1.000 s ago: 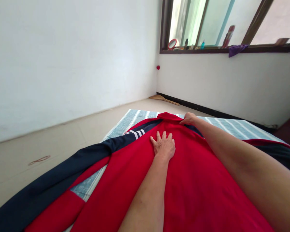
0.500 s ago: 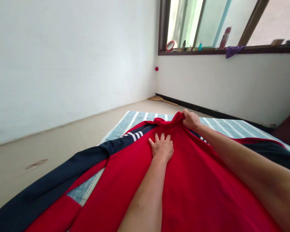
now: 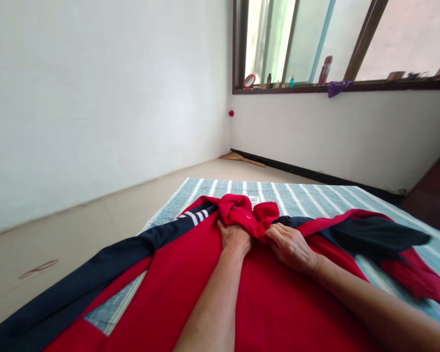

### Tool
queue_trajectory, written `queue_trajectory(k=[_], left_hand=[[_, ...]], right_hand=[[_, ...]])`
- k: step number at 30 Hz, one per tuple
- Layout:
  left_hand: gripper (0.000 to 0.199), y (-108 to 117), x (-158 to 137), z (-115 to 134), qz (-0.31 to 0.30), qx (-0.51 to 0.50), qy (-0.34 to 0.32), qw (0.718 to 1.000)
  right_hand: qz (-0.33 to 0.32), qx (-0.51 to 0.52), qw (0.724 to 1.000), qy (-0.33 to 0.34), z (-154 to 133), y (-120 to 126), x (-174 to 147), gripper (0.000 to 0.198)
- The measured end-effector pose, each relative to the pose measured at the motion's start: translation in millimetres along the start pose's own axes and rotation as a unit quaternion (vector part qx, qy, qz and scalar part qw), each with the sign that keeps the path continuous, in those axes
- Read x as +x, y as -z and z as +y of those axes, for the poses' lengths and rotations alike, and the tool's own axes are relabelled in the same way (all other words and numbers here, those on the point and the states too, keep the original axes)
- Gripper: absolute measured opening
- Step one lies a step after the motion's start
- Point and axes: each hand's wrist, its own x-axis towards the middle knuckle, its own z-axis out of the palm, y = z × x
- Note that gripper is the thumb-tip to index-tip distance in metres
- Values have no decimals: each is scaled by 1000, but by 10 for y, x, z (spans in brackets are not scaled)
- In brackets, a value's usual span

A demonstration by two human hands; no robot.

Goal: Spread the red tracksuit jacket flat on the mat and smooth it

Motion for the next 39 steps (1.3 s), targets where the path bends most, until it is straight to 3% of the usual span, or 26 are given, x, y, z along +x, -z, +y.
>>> queue_trajectory(k=[6, 9, 12, 19, 23, 27, 33, 39], left_hand=[[57, 0, 28, 7, -14, 7, 4, 1000], [55, 12, 36, 12, -14, 3, 8, 1000], [56, 11, 42, 4, -13, -3, 4, 1000], [55, -26, 57, -16, -7, -10, -3, 1000], [56, -36, 52, -13, -6, -12, -2, 1000], [59, -25, 41, -18, -17, -12, -2, 1000], [56, -14, 38, -28, -22, -9, -14, 1000], [57, -10, 50, -11, -23, -20, -10, 999]], right_hand=[[-8, 35, 999, -34, 27, 37, 21, 15], [13, 47, 997, -56, 72, 1, 4, 37], [12, 16, 999, -30, 141, -1, 17, 53], [-6, -65, 994, 87, 345, 226, 261, 32], [-42, -9, 995, 94, 349, 304, 344, 32], [-51, 64, 993, 91, 258, 322, 321, 19], [-68, 121, 990, 40, 187, 290, 281, 17], [-78, 227, 962, -132, 265, 257, 375, 38]])
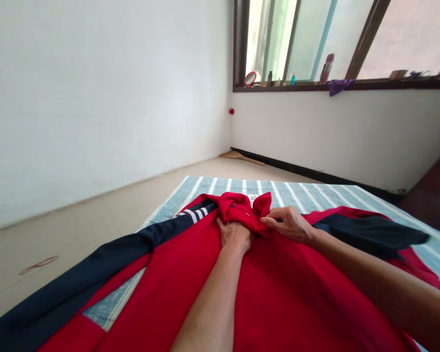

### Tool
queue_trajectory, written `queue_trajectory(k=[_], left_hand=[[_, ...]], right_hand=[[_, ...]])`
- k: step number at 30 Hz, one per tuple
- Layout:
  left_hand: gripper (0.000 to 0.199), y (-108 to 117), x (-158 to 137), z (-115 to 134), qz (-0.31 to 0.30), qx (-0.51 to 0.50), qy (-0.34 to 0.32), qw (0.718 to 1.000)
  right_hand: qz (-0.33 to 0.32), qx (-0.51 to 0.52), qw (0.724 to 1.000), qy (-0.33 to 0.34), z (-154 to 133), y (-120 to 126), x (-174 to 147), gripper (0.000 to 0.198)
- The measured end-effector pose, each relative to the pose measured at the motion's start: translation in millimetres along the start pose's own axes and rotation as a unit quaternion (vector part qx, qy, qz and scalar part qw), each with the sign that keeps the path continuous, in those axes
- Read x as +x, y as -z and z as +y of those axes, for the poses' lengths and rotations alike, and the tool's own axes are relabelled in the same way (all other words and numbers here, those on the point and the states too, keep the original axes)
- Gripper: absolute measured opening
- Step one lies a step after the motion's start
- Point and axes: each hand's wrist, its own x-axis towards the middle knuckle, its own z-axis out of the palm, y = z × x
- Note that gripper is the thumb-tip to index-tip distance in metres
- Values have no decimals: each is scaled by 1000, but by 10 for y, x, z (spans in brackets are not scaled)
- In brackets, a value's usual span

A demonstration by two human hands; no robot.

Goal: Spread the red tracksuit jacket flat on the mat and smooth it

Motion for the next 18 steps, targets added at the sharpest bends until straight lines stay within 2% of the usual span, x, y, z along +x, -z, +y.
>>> queue_trajectory(k=[2, 5, 8, 10, 12, 15, 18], left_hand=[[57, 0, 1, 4, 2, 0, 2, 1000], [57, -9, 6, 2, 10, -1, 8, 1000], [56, -29, 13, -4, 12, -4, 12, 1000], [54, -45, 17, -4, 16, -6, 14, 1000], [50, -60, 17, -2, 26, -6, 16, 1000], [47, -80, 13, -2, 52, 5, 14, 999], [48, -91, 14, -9, 60, 22, 15, 998]], right_hand=[[7, 14, 1000, -26, -2, 47, 53, 36], [-48, 5, 999, -3, -46, 127, 96, 28], [-97, -107, 989, 22, -105, 148, 85, 24], [-107, -184, 977, 25, -117, 147, 93, 15], [-107, -228, 967, 21, -89, 187, 163, 19], [-46, -291, 955, -17, 35, 365, 404, 27], [83, -370, 917, -126, 204, 547, 661, 37]])
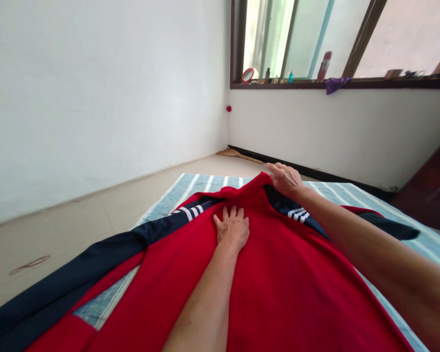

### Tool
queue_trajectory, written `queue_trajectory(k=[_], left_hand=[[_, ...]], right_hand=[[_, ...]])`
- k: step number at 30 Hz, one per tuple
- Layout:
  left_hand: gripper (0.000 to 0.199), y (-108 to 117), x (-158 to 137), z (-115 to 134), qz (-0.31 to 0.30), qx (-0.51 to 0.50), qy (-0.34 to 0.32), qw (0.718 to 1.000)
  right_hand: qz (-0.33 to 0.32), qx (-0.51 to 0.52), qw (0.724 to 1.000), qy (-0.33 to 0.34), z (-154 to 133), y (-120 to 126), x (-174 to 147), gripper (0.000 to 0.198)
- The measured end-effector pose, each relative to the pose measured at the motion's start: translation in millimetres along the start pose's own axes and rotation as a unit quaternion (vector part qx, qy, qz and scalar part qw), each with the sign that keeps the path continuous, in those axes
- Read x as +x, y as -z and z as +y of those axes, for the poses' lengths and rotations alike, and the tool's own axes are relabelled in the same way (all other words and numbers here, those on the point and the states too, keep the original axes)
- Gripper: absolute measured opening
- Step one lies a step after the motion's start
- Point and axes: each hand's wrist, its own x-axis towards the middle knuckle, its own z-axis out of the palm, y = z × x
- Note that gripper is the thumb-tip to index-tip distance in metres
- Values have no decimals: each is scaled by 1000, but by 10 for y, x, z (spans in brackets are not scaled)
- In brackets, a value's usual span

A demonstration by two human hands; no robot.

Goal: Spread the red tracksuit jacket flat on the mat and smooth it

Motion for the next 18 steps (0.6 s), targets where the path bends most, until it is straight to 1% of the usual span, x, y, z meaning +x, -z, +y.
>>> queue_trajectory(k=[1, 2, 4, 7, 9, 11, 14, 16, 18], left_hand=[[49, -1, 1, -3, -4, 4, 1, 1000], [49, 0, 3, -5, -10, 7, 3, 1000], [50, 6, 5, -7, -20, 8, 4, 1000], [51, 15, 4, -6, -23, 10, 1, 1000], [50, 17, 3, -5, -21, 13, 2, 1000], [50, 16, 4, -6, -21, 17, 3, 1000], [50, 10, 9, -9, -23, 22, 1, 999], [51, 3, 15, -12, -22, 25, 0, 999], [51, -4, 20, -15, -21, 27, 0, 999]], right_hand=[[12, -11, 999, -31, 32, -22, 58, 40], [12, -14, 999, -47, 44, -55, 81, 41], [-11, -3, 999, -35, 15, -151, 26, 36], [-55, 27, 998, 11, -73, -319, -172, 28], [-66, 47, 997, 3, -64, -411, -251, 27], [-61, 63, 995, -48, 48, -474, -246, 30], [-64, 99, 982, -145, 362, -528, -187, 46], [-97, 140, 970, -171, 581, -551, -208, 54], [-145, 183, 957, -171, 748, -565, -297, 57]])
